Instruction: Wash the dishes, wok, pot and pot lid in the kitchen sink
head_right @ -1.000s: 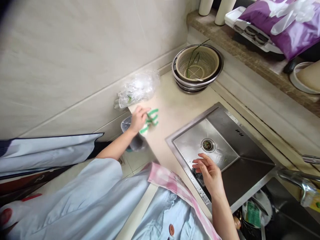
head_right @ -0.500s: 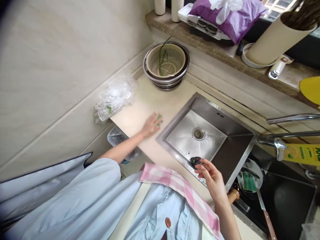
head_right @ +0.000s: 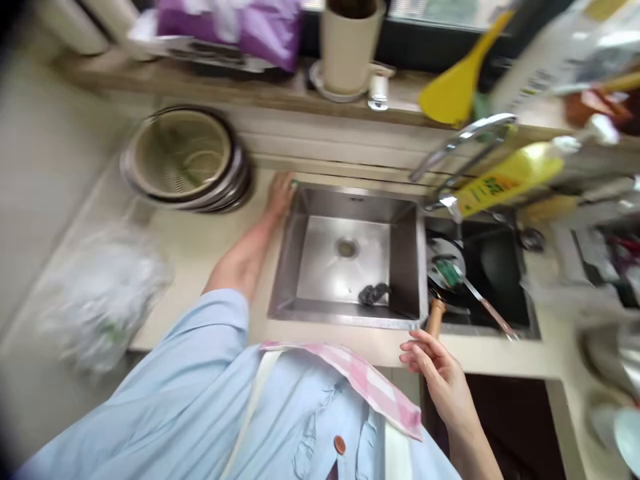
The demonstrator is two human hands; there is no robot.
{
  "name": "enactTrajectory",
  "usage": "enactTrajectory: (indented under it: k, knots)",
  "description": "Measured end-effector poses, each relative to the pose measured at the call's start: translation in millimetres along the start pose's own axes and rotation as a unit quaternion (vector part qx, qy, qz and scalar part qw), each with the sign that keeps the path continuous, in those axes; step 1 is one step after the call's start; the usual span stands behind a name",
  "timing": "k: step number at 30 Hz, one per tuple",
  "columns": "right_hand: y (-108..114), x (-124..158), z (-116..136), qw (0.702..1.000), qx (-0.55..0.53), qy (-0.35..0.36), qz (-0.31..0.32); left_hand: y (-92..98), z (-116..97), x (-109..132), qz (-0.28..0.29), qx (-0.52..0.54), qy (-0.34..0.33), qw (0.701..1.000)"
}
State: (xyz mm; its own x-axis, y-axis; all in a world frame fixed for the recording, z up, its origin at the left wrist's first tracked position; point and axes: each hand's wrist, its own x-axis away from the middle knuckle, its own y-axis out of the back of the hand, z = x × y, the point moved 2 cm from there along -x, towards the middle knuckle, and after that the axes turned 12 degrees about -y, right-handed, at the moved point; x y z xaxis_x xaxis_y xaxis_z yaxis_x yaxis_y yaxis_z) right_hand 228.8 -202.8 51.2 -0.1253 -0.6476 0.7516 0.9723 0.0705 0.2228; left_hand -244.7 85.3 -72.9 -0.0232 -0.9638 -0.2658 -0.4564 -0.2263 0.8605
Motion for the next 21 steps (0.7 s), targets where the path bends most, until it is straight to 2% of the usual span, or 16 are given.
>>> enactTrajectory:
  k: [3, 5, 7, 9, 13, 17, 19, 21]
  knots:
    - [-3.6, 11.0, -7.3, 0.998, -0.063, -0.003, -0.029, -1.6, -2.0, -15.9, 0.022, 0.024, -0.027, 0.999]
    - [-9.9, 9.5, -7.7, 0.996, -0.091, -0.001, -0.024, -0.2, 1.3, -4.5, 0.014, 0.022, -0.046, 0.999]
    - [-17.6, 4.6, -6.8, 0.994, -0.106, 0.009, 0.0, 4.6, 2.2, 23.5, 0.016, 0.021, -0.081, 0.996]
    - [-25.1, 0.2, -7.0, 0.993, -0.109, 0.03, 0.035, 13.6, -1.7, 65.2, 0.017, 0.023, -0.093, 0.995]
    - [-28.6, 0.2, -18.5, 0.989, -0.102, 0.064, 0.083, 35.1, -22.3, 167.8, 0.012, -0.001, -0.074, 0.997]
    - [-9.5, 7.2, -43.0, 0.988, -0.11, 0.056, 0.089, 45.1, -52.0, 268.1, -0.022, -0.047, 0.001, 0.999]
    - [4.3, 11.0, -55.8, 0.989, -0.106, 0.054, 0.09, 41.9, -74.9, 309.9, -0.032, -0.064, 0.046, 0.996]
    - [18.6, 14.4, -67.8, 0.99, -0.099, 0.05, 0.091, 31.6, -104.9, 341.7, -0.04, -0.08, 0.079, 0.993]
